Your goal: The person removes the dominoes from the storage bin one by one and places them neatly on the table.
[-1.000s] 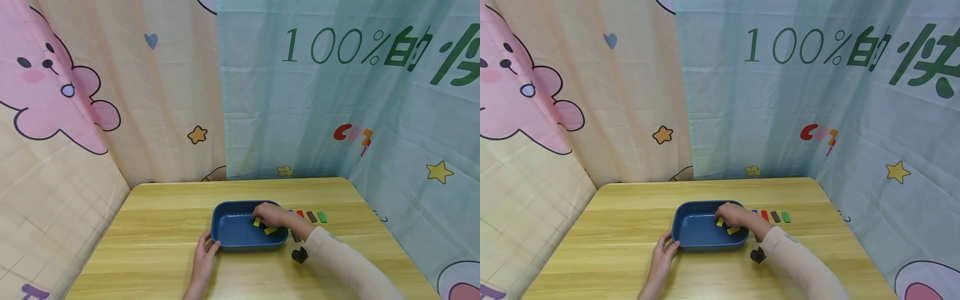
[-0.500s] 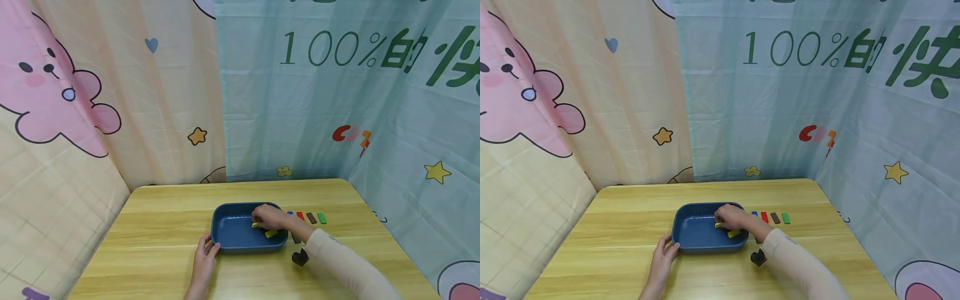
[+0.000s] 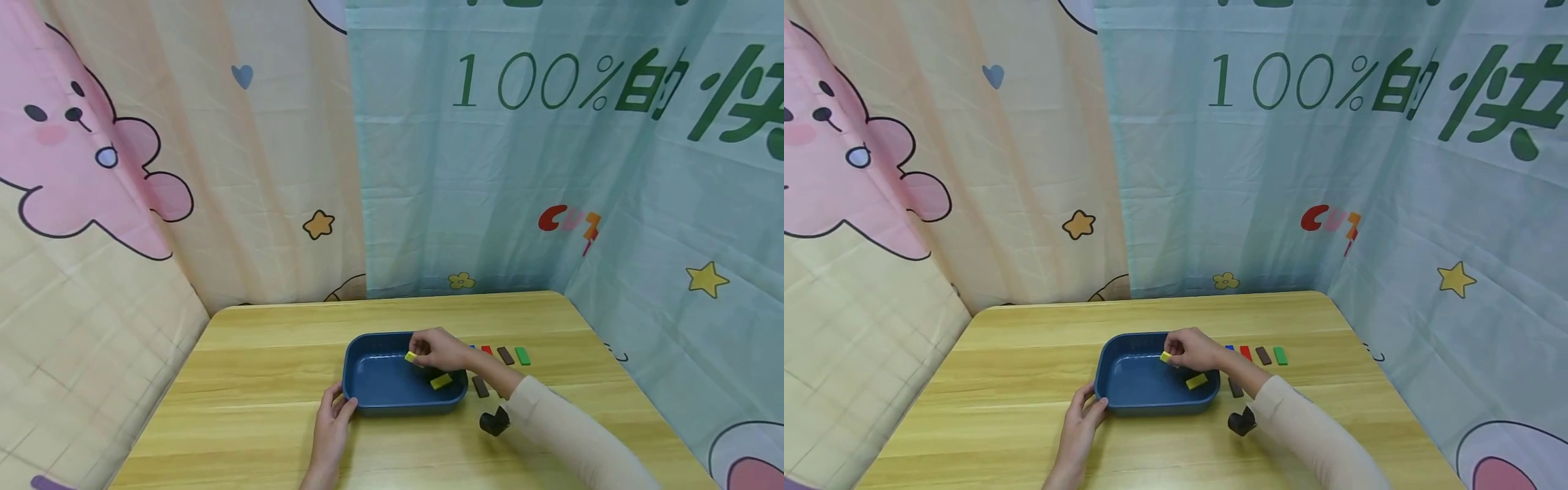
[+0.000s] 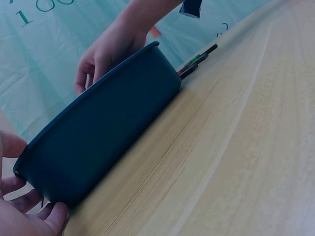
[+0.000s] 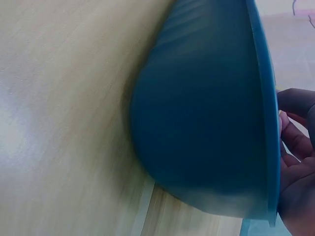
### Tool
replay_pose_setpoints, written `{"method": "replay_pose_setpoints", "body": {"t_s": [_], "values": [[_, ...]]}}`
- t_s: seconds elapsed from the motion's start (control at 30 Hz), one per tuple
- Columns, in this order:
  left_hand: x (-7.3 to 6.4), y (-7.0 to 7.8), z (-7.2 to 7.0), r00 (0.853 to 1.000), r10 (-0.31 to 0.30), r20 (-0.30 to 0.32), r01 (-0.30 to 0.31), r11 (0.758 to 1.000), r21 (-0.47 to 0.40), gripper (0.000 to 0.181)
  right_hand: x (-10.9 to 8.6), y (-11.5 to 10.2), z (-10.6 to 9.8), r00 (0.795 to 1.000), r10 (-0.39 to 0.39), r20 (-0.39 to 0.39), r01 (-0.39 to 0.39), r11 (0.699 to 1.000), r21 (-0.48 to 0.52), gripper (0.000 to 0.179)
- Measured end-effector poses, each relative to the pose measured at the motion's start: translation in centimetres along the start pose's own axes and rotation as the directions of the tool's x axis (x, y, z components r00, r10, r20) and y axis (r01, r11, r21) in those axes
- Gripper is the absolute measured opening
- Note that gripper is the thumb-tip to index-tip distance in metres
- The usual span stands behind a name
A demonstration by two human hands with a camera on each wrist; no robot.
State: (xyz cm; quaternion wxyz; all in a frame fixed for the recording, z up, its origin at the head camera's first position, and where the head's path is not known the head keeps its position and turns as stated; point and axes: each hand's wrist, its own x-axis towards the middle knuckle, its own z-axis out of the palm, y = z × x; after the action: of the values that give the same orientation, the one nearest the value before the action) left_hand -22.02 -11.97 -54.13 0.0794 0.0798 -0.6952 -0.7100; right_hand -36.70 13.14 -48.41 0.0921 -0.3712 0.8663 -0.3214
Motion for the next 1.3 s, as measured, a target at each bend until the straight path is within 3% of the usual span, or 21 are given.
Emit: {"method": "replay_pose_setpoints", "body": {"t_s": [0.5, 0.8, 1.1, 1.3], "values": [[0.2, -0.1, -0.1, 1.0, 0.019, 0.006, -0.019, 1.0, 0.003, 0.044, -2.4, 1.2, -1.6, 0.992, 0.032, -0.125, -0.016, 0.992, 0.124, 0.008], [0.1, -0.2, -0.1, 1.0, 0.017, 0.002, -0.017, 1.0, 0.005, 0.044, -3.8, 1.4, -2.4, 0.979, 0.084, -0.187, -0.034, 0.967, 0.253, 0.009], [0.1, -0.2, 0.1, 1.0, 0.022, -0.01, -0.022, 1.0, 0.004, 0.044, -5.2, 1.9, -2.7, 0.969, 0.123, -0.212, -0.055, 0.951, 0.304, 0.011], [0.1, -0.2, 0.1, 1.0, 0.02, -0.011, -0.02, 1.0, 0.008, 0.044, -6.2, 2.7, -2.7, 0.948, 0.166, -0.271, -0.084, 0.954, 0.289, 0.012]]}}
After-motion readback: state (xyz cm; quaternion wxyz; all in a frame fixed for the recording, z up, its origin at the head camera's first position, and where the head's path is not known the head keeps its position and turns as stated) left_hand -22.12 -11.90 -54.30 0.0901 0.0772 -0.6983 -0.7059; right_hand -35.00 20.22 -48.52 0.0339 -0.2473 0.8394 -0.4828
